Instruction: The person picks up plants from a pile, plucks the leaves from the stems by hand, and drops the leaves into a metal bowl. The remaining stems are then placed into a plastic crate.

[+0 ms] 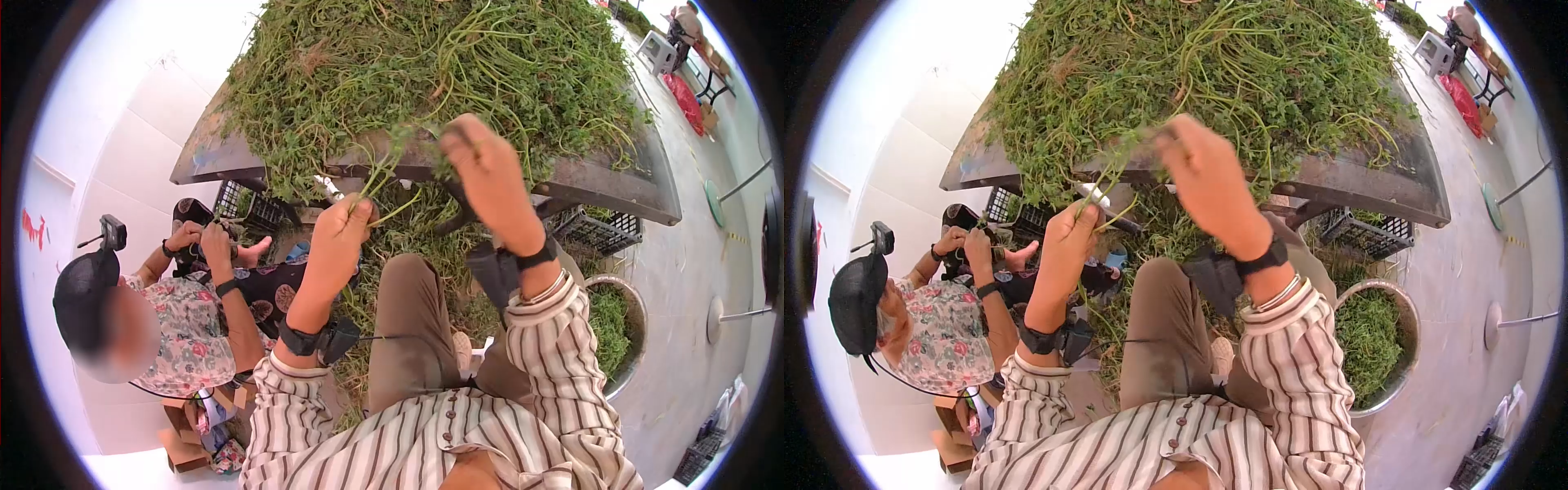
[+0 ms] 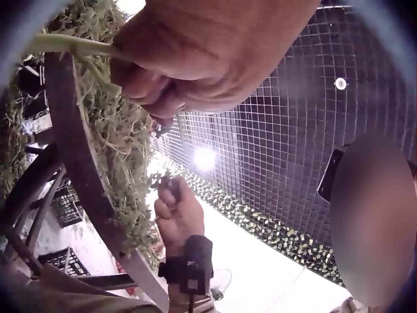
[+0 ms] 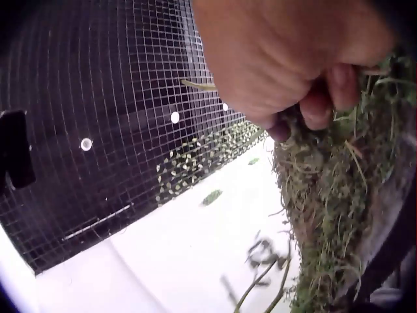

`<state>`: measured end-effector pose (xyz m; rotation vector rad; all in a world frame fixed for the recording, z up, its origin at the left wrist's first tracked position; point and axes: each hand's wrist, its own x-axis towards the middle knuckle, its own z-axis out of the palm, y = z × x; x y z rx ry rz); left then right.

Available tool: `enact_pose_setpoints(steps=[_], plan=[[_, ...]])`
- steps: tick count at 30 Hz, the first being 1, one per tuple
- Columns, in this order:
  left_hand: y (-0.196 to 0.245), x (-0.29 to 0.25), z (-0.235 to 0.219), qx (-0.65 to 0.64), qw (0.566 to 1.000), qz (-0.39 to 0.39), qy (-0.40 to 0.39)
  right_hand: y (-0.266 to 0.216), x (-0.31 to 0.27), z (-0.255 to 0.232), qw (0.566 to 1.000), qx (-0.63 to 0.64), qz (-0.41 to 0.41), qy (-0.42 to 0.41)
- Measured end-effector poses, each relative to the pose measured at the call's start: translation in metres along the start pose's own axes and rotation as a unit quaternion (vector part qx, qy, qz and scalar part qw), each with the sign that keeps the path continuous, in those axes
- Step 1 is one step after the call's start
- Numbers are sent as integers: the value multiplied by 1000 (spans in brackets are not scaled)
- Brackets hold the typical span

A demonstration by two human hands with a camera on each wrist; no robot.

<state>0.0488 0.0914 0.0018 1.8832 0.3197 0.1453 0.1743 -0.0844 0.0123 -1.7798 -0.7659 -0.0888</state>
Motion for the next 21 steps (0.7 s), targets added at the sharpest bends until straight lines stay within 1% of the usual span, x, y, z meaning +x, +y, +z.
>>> enact_pose_setpoints(steps=[1,2,3,4,6,11,13,14,15,16,18,19,20,21], plan=[[-1,0,3,12,1000,15,-3,-3,-3,8,1000,0,3,2],[-2,-1,6,13,1000,16,-7,-4,-5,17,995,1,-99,12],[-3,-2,9,54,998,38,-2,-5,-8,22,979,2,-200,22],[-3,-4,11,95,994,60,4,-6,-11,22,980,2,-199,24],[2,-7,16,104,993,58,3,-9,-16,20,977,-95,-177,-71],[10,-20,22,115,991,72,-6,-1,-24,20,967,-132,-199,-86],[14,-26,24,47,996,70,23,-3,-26,19,968,-145,-195,-55],[17,-29,24,47,996,69,20,5,-24,20,969,-146,-193,-53],[22,-32,22,92,991,91,24,20,-16,21,960,-146,-238,35],[27,-33,22,136,984,113,28,32,-6,16,940,-147,-282,123],[28,-52,15,108,985,115,71,47,10,-33,945,-176,-145,235],[20,-57,6,98,986,109,82,37,9,-41,942,-185,-144,240],[16,-59,7,83,982,107,132,25,6,-53,964,-88,-68,241],[18,-62,4,126,978,84,146,18,-1,-65,969,7,13,245]])
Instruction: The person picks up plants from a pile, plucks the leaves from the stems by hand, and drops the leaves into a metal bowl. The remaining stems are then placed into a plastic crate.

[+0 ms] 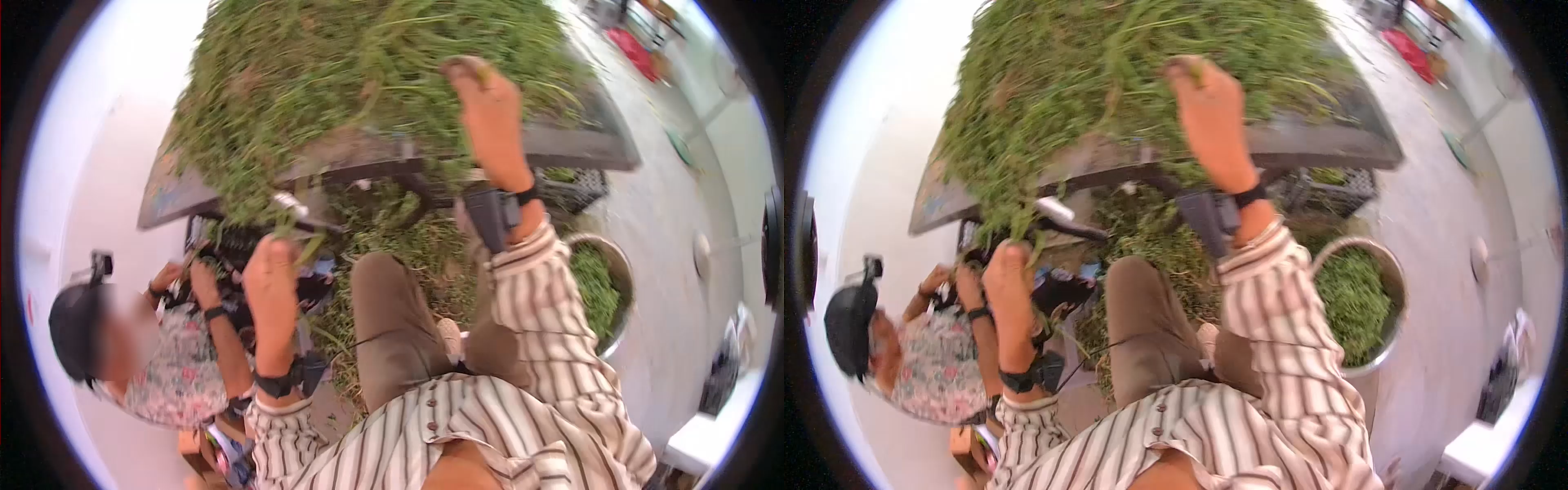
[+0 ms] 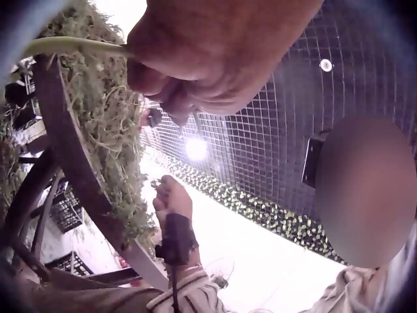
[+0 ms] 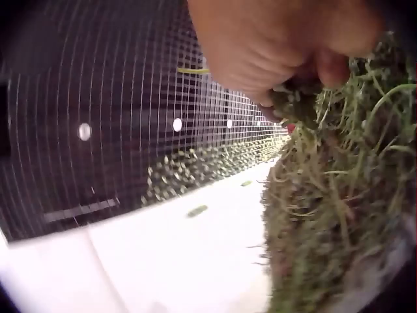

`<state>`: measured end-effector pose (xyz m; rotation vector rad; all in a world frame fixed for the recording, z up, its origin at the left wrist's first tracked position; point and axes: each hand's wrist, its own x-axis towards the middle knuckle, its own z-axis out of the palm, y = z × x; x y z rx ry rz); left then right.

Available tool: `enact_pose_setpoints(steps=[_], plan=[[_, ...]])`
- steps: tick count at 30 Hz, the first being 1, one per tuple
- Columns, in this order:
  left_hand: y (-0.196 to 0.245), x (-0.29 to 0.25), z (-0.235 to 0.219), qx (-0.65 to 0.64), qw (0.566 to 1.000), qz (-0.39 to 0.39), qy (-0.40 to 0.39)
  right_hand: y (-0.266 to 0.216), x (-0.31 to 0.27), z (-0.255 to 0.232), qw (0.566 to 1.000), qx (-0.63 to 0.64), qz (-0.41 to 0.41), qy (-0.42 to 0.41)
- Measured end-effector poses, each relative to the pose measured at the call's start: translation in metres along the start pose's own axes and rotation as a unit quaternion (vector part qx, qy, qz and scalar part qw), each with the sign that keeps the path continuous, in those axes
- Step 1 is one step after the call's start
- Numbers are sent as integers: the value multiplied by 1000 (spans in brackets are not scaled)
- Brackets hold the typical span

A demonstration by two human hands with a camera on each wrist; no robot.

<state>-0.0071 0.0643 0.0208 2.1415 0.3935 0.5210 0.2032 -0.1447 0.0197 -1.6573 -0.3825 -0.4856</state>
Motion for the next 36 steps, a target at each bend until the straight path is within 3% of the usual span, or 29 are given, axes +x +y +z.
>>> enact_pose_setpoints(steps=[1,3,4,6,9,11,13,14,15,18,20,23,25,26,27,28,29,30,31,32,33,35,36], plan=[[-1,-1,1,33,999,21,26,-2,-5,-6,999,-27,2,23],[-12,-1,-2,-101,992,-67,39,0,-17,-14,983,164,81,-15],[-9,-1,0,-191,976,-93,49,-3,-23,-35,986,144,86,8],[-11,6,2,-266,961,-71,40,-14,-31,-64,953,242,182,-4],[-21,11,4,-292,953,-70,30,10,-60,-129,979,142,136,56],[-24,13,7,-308,948,-75,24,48,-95,-162,979,49,120,160],[-28,12,9,-343,935,-84,14,62,-147,-206,981,-5,162,108],[-38,14,6,-356,930,-87,-18,69,-171,-220,932,40,317,174],[-38,13,10,-356,930,-91,-31,78,-198,-234,851,86,461,238],[-47,11,19,-376,920,-103,30,117,-297,-275,836,79,482,249],[-59,14,21,-407,908,-98,-3,125,-336,-288,753,59,566,330],[-69,20,18,-447,888,-99,-37,142,-368,-314,727,89,592,336],[-63,21,24,-465,880,-97,-10,146,-358,-333,750,75,554,354],[-70,23,18,-495,863,-92,-41,145,-346,-342,801,26,491,342],[-72,22,19,-498,860,-107,-36,142,-335,-363,799,-71,520,294],[-73,26,16,-498,859,-116,-17,228,-381,-428,813,-438,344,169],[-54,23,21,-469,868,-158,43,186,-351,-418,806,-499,301,105],[-48,19,22,-487,859,-150,49,190,-347,-429,797,-507,312,107],[-56,19,18,-526,842,-120,10,176,-331,-431,818,-481,300,98],[-59,18,17,-533,840,-103,-5,176,-316,-428,830,-523,160,110],[-59,16,20,-568,814,-118,21,170,-291,-440,806,-329,469,149],[-56,19,22,-606,786,-119,2,155,-253,-415,862,-60,450,228],[-49,20,24,-605,782,-143,27,128,-219,-381,886,-21,419,197]])
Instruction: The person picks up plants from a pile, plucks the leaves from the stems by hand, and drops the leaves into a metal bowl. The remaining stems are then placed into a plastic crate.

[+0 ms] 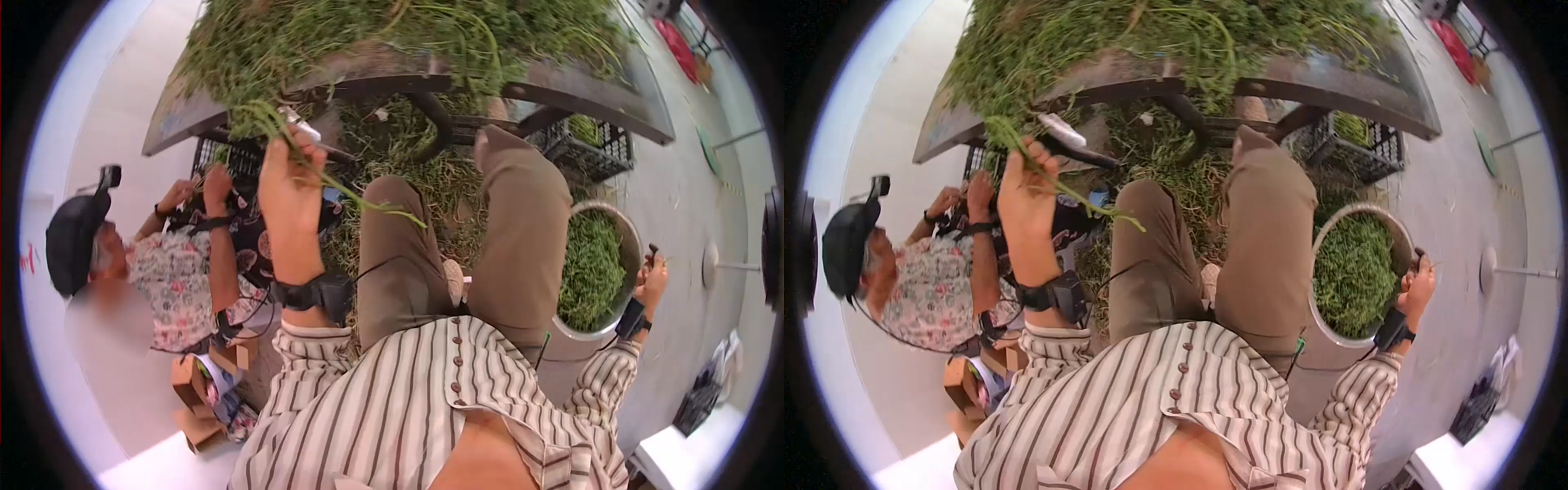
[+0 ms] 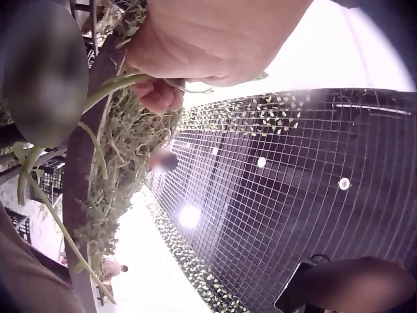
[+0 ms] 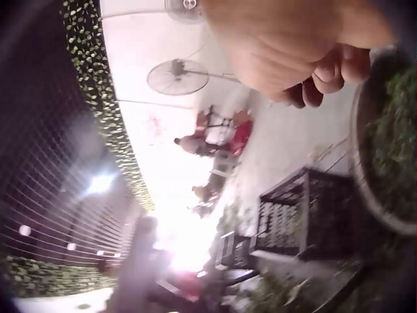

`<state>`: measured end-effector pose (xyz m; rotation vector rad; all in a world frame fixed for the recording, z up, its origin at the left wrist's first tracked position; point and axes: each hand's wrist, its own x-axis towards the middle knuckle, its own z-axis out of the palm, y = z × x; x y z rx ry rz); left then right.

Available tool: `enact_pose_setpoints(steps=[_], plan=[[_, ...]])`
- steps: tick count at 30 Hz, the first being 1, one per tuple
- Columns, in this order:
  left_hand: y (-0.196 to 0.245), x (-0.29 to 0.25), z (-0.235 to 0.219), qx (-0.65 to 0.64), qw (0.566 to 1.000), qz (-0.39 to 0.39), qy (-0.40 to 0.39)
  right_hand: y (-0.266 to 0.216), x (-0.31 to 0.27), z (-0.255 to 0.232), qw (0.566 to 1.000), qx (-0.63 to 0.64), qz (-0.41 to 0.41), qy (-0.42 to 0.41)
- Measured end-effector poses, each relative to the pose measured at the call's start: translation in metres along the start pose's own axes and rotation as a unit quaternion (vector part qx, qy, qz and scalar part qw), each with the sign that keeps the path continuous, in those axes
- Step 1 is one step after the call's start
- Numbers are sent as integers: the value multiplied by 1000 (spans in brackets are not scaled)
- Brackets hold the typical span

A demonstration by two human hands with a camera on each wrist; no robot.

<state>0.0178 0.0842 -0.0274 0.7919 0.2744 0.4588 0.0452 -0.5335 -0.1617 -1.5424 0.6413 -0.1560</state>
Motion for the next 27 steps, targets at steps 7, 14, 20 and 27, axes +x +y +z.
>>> enact_pose_setpoints(steps=[7,14,20,27], plan=[[-16,-8,9,-45,998,-13,-52,-157,-145,225,918,12,-181,-354],[-24,-26,35,-43,996,-42,-70,-121,-210,349,755,-36,-272,-596],[-34,-35,41,14,998,-40,-53,-106,-229,353,735,-29,-17,-677],[-30,-31,22,97,990,-26,-95,-154,-191,285,879,87,-225,-412]])
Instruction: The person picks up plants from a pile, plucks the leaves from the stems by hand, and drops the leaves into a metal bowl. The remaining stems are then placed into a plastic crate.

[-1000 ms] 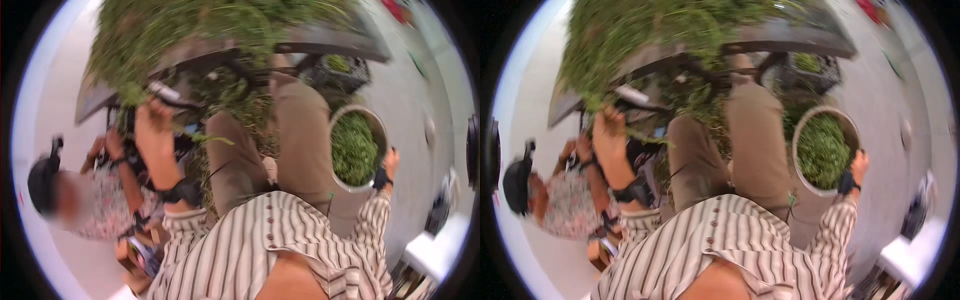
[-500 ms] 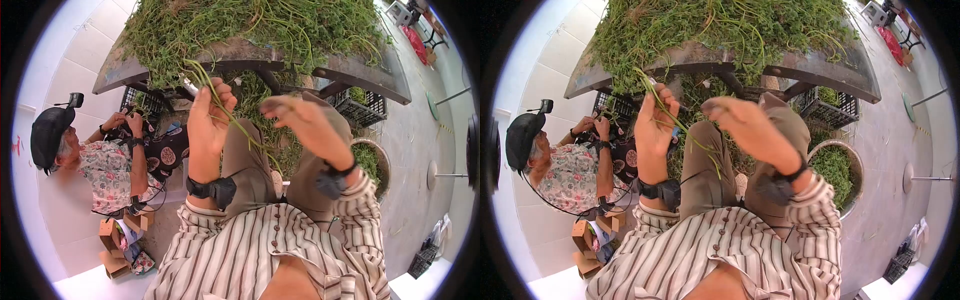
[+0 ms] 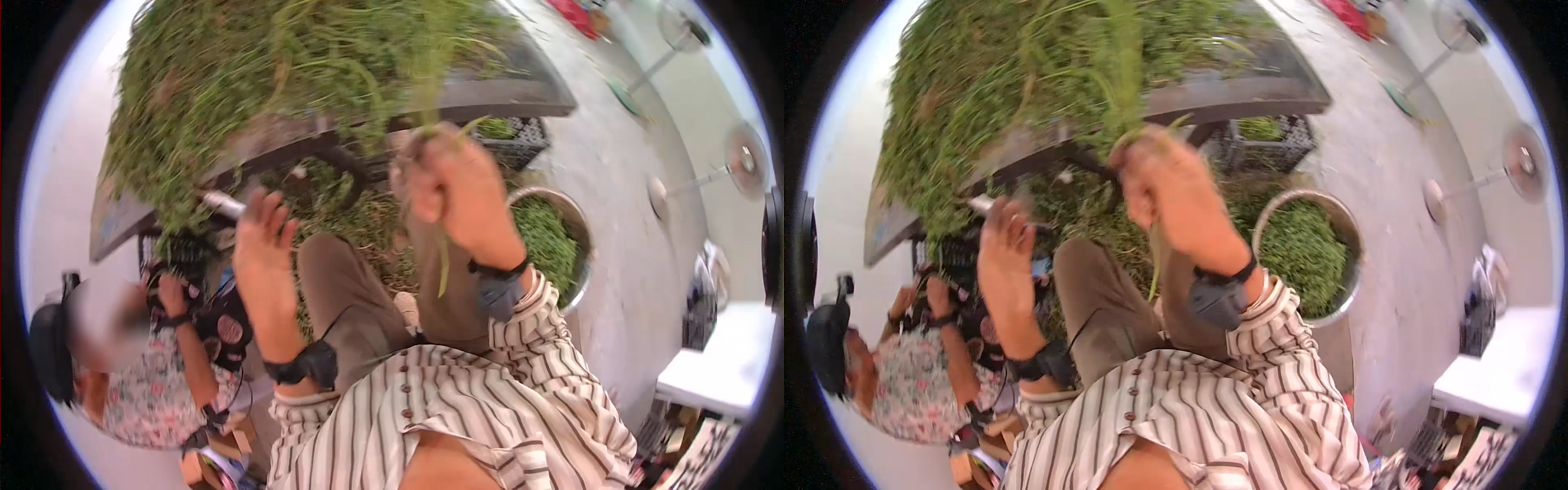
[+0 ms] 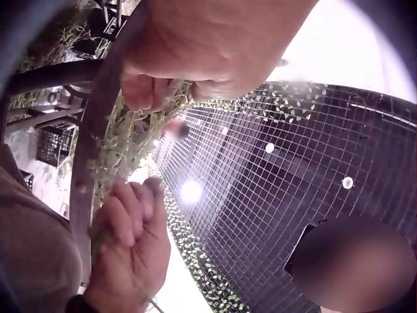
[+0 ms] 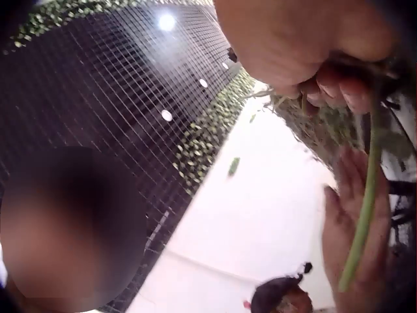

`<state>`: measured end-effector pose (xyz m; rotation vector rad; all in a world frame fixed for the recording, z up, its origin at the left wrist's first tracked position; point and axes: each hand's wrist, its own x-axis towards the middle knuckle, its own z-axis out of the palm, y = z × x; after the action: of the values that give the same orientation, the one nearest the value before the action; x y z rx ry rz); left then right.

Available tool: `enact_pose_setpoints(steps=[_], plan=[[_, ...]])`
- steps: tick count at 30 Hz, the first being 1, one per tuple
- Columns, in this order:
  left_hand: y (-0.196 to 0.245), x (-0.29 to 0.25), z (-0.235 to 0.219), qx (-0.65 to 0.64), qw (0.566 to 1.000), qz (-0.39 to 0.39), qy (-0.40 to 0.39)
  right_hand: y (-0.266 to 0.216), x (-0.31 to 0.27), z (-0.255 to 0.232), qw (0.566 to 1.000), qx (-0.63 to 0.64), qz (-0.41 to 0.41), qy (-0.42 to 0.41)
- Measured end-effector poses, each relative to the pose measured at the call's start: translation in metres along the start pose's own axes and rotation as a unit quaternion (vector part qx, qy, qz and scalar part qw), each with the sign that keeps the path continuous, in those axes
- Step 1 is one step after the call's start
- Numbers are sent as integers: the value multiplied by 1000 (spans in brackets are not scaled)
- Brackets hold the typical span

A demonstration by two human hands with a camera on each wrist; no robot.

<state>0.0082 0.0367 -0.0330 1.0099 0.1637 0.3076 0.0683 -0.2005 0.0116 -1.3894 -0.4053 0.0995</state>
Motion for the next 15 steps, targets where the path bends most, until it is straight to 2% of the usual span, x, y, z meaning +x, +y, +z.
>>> enact_pose_setpoints(steps=[1,2,3,4,5,7,9,10,12,13,14,15], plan=[[2,0,-7,4,1000,-5,-2,4,-5,-35,984,-156,-33,80],[6,4,-19,10,1000,-5,-5,-1,-5,-53,931,-292,-40,215],[5,5,-25,11,1000,-10,-6,-11,-13,-73,965,167,-52,196],[3,6,-32,13,1000,-13,-3,-6,-21,-101,948,200,-80,234],[2,7,-37,11,1000,-15,-8,0,-33,-124,929,209,-64,299],[-2,6,-44,14,999,-44,3,43,-67,-172,901,184,11,393],[-4,1,-38,19,998,-50,25,93,-118,-191,892,115,93,428],[-5,0,-36,27,997,-55,45,143,-155,-214,886,51,153,435],[-9,-1,-38,33,996,-60,52,224,-224,-224,838,73,236,486],[-10,-2,-40,43,995,-67,64,251,-259,-223,843,0,311,438],[-9,-1,-39,41,995,-53,70,280,-287,-219,830,57,307,462],[-8,-3,-37,48,995,-56,72,283,-290,-211,790,63,381,477]])
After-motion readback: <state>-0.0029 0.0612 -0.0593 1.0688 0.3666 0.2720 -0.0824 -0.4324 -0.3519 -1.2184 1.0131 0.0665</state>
